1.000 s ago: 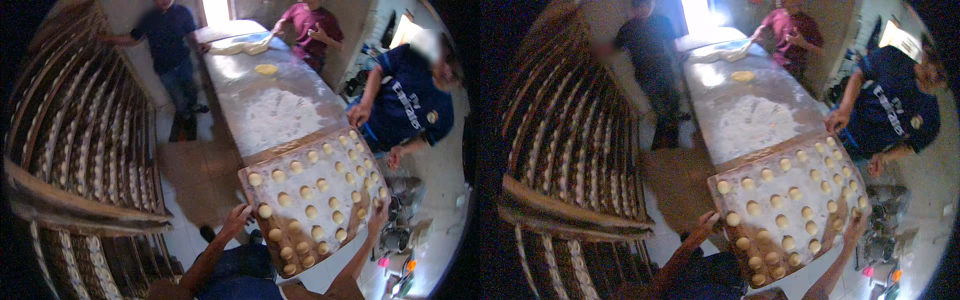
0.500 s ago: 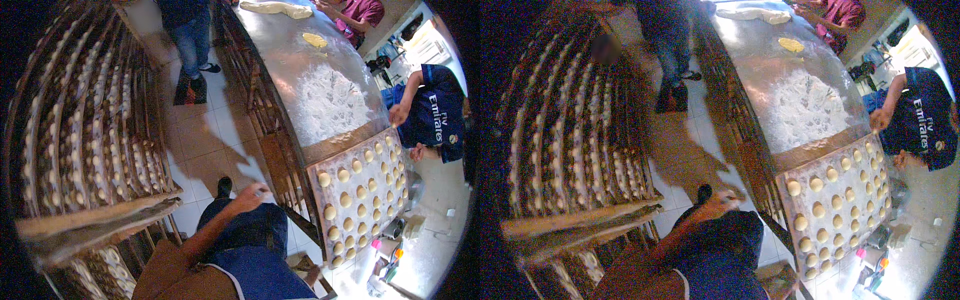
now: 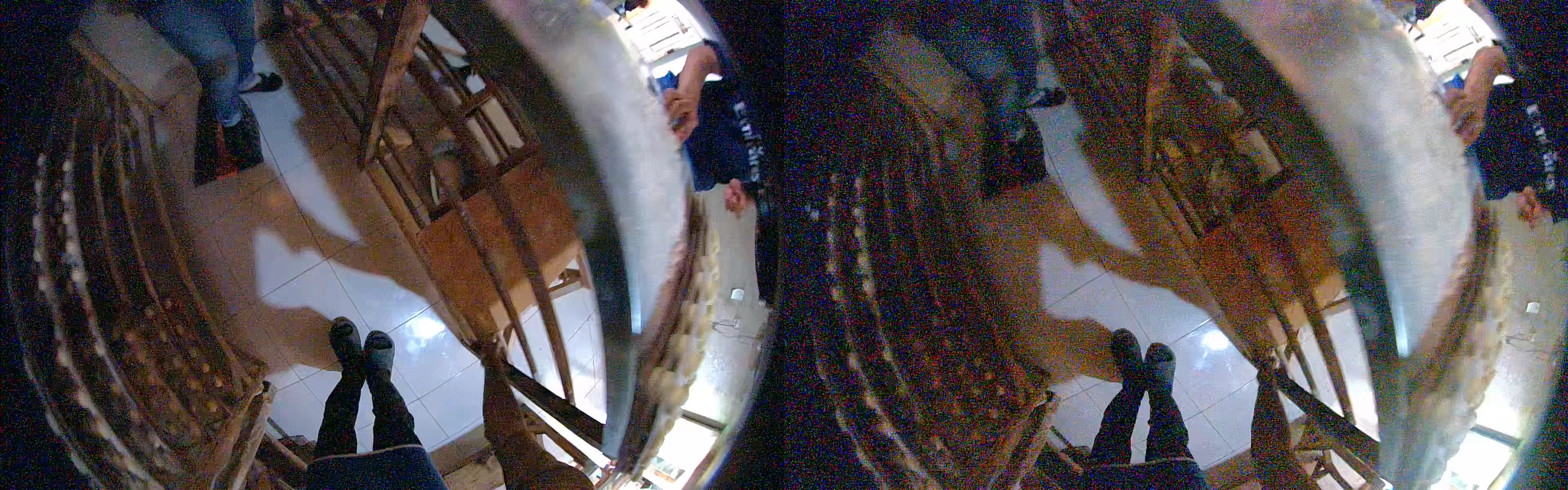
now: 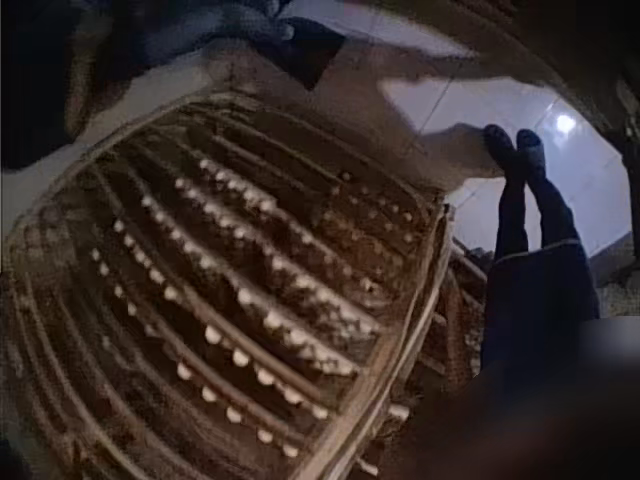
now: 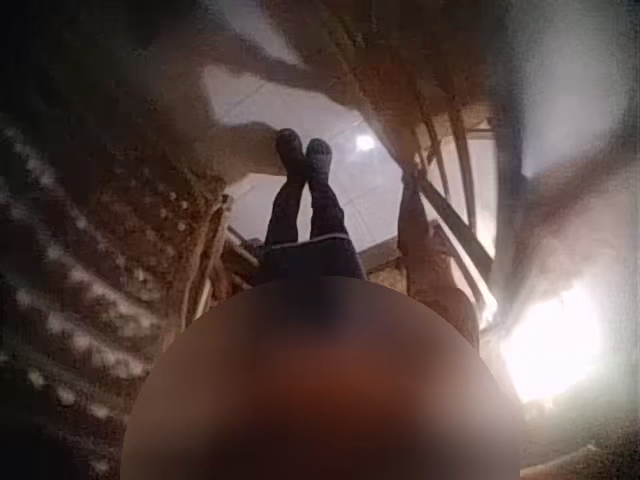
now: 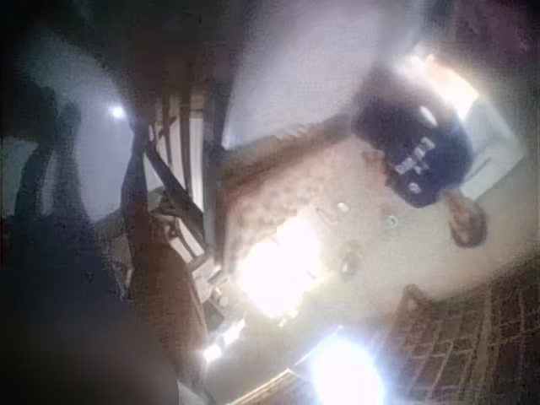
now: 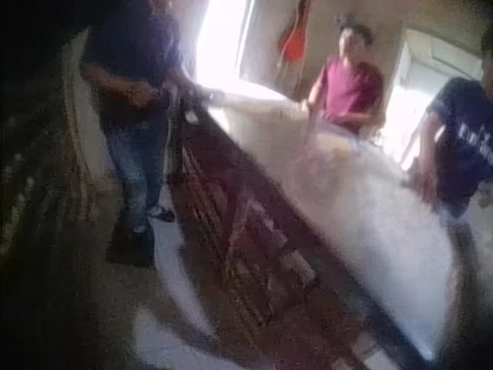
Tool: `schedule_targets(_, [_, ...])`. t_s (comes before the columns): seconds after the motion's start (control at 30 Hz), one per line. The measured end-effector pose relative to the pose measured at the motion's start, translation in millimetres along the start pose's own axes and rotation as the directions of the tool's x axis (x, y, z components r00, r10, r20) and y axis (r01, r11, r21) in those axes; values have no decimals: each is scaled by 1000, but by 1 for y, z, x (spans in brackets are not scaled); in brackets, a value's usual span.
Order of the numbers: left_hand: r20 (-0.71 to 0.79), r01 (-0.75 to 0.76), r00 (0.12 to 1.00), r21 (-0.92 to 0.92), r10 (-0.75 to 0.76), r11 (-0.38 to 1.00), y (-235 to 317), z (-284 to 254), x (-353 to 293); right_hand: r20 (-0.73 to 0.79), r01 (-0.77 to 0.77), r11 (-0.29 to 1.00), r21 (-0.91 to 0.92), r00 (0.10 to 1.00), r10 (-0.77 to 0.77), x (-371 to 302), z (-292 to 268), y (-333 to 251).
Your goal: The person shapes small dough pieces into ring forms by hand and places them on a wooden board. They then carry the board to a multi-tiered rack and stack it with other boards of shaped dough. The person returns to the table and continues shaping more dough pieces.
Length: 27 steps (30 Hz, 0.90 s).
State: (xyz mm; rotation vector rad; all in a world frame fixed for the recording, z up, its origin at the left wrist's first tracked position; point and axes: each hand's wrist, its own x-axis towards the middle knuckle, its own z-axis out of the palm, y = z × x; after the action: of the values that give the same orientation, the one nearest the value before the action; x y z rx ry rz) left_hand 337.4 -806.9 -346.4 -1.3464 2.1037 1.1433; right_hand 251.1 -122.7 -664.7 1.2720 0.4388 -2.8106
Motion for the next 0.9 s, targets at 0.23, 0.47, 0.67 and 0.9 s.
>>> schedule_targets(0.23, [10, 194, 981, -3, -194, 981, -99, -1, 8, -218, 266, 874, -407, 901, -376, 22, 71, 5])
schedule_targets(0.47, [-23, 198, 980, -40, -199, 979, -132, -35, 9, -156, 132, 336, -933, 692, -705, 14, 146, 28])
schedule_targets(0.67, [-41, 120, 991, -135, -126, 984, -138, -60, 1, -57, -201, -82, -976, 601, -797, -149, 156, 143])
schedule_targets(0.9, [-33, -73, 997, -233, 67, 970, -109, -101, -5, -345, -279, 208, -937, 660, -667, -400, 201, 225])
